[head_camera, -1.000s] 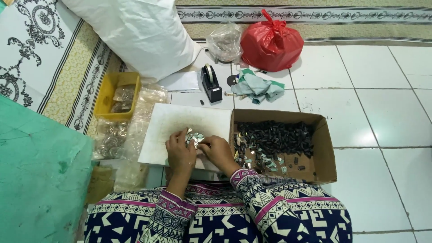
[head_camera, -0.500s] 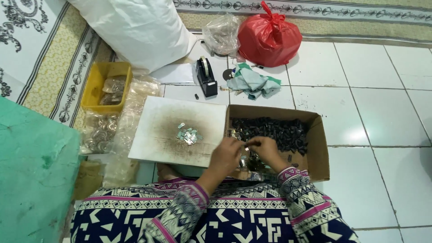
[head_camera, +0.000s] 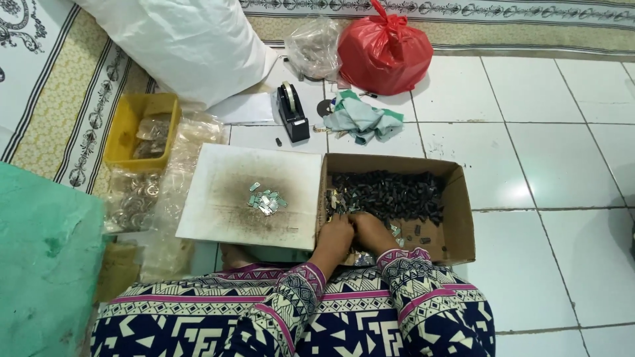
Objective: Organizing and arranging small metal components from a bulk box onto a flat surface for inspection or counting.
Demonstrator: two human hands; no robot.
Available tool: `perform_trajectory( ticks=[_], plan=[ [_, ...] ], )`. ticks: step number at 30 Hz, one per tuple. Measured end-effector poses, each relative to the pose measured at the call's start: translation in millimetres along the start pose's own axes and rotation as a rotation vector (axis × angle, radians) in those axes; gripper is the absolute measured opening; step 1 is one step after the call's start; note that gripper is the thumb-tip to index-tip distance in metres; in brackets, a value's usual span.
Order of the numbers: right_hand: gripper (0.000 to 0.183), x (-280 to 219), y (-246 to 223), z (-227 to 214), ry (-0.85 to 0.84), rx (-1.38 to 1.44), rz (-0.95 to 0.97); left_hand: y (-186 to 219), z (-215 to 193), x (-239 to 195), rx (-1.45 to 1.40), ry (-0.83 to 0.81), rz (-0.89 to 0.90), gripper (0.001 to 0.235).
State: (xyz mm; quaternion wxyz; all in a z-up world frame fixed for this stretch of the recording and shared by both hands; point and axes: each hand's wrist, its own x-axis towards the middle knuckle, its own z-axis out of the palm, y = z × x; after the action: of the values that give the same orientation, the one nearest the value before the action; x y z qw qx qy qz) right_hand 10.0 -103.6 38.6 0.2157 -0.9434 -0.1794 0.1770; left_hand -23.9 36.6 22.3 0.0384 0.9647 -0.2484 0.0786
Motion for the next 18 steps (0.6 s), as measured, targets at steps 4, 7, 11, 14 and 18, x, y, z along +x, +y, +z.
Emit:
perform_trajectory(
  ticks=[4,7,11,14,18],
  plan=[
    [0.019,2,5,4,0.022,-0.052,-0.023,3,-6,0,0.11,0.196,-0.085,0.015],
    [0.018,1,7,4,0.054,-0.046,-0.007,2,-27,1,0.216,0.385,-0.151,0.026],
    [0.025,3,12,13,0.052,0.013,-0.116,2,32,-2,0.203,0.003,-0.039,0.026],
    [0.028,10,25,24,0.034,0.003,-0.172,2,59,0,0.138,-0.133,0.003,0.017],
    [0.025,9,25,25,0.019,0.03,-0.196,4,37,-2,0.059,-0.182,-0.051,0.02]
  ],
)
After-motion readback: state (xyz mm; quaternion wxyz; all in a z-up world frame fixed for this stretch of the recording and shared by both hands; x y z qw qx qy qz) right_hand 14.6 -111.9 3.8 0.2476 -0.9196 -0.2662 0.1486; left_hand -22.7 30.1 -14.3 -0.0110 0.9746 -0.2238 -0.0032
